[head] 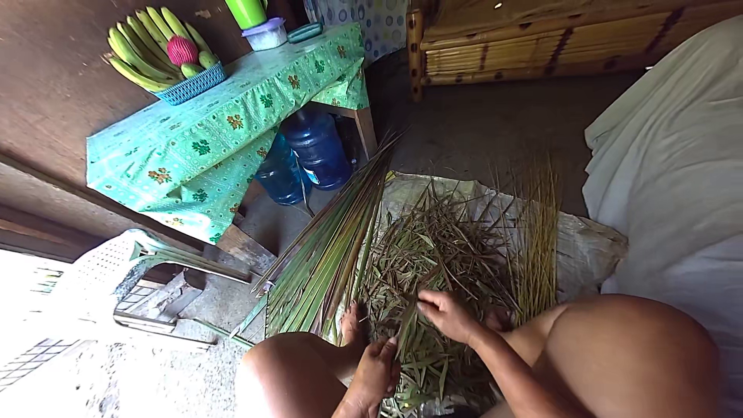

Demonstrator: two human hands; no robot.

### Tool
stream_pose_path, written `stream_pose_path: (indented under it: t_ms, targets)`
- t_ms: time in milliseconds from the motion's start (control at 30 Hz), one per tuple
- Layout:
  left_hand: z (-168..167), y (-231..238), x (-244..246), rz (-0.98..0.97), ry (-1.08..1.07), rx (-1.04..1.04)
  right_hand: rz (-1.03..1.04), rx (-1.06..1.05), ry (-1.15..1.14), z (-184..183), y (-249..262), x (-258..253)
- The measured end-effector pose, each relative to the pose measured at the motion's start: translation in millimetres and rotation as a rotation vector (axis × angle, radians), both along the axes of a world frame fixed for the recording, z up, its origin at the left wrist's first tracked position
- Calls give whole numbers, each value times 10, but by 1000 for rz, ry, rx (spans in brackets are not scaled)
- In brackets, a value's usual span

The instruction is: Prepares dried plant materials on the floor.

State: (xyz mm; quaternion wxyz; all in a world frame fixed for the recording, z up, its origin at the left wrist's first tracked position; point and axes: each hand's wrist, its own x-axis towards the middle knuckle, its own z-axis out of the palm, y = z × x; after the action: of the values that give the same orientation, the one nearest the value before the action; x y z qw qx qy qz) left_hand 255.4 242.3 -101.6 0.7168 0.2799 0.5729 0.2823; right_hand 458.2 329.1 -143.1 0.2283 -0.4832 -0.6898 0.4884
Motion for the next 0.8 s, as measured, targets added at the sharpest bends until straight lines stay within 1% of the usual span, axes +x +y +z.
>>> stream_pose_path:
  t_ms: [67, 133, 167, 233, 333, 400, 433, 500, 600, 667, 733, 767, 800]
  targets:
    - [-1, -50, -12, -8, -3, -2, -148, -42, -18, -59, 150, 97]
    - [-4, -56, -30, 1, 18, -6, -216, -85, -10, -70, 211, 139]
    - [-4, -36, -33, 14, 34, -13, -184, -113, 5, -15, 185, 127]
    - [-27, 43, -29, 40, 40, -30, -16, -141, 55, 113, 5, 34]
    - [-41, 243, 5, 61, 41, -22, 199, -66, 137, 163, -320, -170]
    - [-1, 301, 45, 66, 39, -35, 265, -11, 111, 139, -374, -223]
    - [17, 292, 66, 67, 29, -40, 260, 4, 90, 136, -347, -207]
    - [40, 240, 80, 25, 3, -40, 189, 28, 53, 85, -224, -148]
    - [63, 127, 105, 3, -16, -38, 31, -6, 5, 5, -14, -42]
    - [66, 67, 105, -5, -29, -50, -103, -56, 11, -44, 117, 33]
    - [50, 29, 93, -8, -19, -51, -244, -145, 87, -70, 211, 104]
    - [40, 22, 85, -6, -5, -44, -280, -214, 146, -47, 217, 115]
    - [31, 27, 81, -8, 13, -34, -269, -299, 206, 16, 194, 109]
